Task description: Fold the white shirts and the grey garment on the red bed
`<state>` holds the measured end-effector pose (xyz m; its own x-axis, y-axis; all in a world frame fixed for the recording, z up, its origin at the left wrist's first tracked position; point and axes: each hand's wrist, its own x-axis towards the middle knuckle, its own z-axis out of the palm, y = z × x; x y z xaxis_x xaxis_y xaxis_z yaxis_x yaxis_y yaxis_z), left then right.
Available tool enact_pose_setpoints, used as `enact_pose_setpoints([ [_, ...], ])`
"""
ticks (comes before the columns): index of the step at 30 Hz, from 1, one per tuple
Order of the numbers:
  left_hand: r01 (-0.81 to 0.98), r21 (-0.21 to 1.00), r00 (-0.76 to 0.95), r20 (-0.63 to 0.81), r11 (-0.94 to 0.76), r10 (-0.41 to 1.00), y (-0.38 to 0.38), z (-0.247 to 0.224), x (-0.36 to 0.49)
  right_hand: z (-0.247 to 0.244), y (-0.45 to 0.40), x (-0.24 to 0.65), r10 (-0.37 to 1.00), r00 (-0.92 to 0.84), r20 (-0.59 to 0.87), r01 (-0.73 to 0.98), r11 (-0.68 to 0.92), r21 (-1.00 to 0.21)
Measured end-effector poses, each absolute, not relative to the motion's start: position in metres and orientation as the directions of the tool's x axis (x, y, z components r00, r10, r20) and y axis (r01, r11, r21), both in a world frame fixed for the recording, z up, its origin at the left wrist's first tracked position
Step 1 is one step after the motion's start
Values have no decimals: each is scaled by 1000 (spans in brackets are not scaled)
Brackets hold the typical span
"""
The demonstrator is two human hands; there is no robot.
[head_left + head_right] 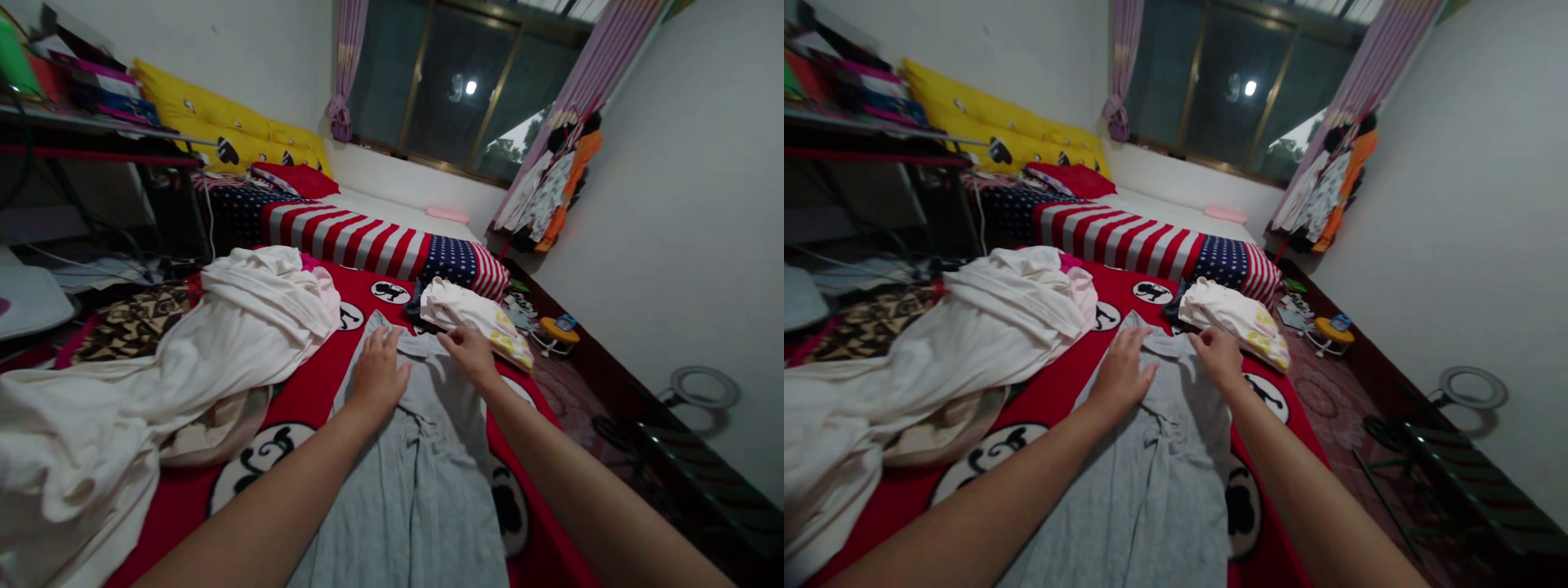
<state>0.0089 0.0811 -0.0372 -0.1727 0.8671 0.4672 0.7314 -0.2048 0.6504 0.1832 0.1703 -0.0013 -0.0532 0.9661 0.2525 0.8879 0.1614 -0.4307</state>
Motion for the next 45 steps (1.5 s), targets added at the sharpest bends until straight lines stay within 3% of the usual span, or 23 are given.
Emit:
enact_pose_setpoints([
  [3,711,701,-241,313,-52,919,90,-41,-7,-8,168,153,994,-56,96,851,98,-516],
  [7,684,729,-245,199,23,949,91,-42,-13,-20,179,137,999,-9,35,793,28,-608],
  [14,688,717,-154,302,-117,941,92,-36,-13,-13,189,133,999,24,33,549,14,-836],
  [20,399,913,-267,197,-78,943,102,-39,-15,4,184,115,997,-73,-33,347,-6,-938],
  [25,264,965,-311,93,-8,946,111,-51,-23,-5,167,107,976,-210,-56,228,-7,-974],
  [29,277,960,-369,154,-50,917,112,-53,-33,-22,144,130,965,-211,159,405,234,-884],
  [34,469,874,-341,311,-126,887,109,-56,-45,-32,82,187,803,-400,442,600,594,-536],
  [37,511,848,-313,334,-139,889,106,-60,-46,-40,33,219,747,-503,434,624,661,-416],
  [45,596,794,-340,381,-117,860,85,-61,-38,-57,-61,260,740,-565,365,648,672,-359],
])
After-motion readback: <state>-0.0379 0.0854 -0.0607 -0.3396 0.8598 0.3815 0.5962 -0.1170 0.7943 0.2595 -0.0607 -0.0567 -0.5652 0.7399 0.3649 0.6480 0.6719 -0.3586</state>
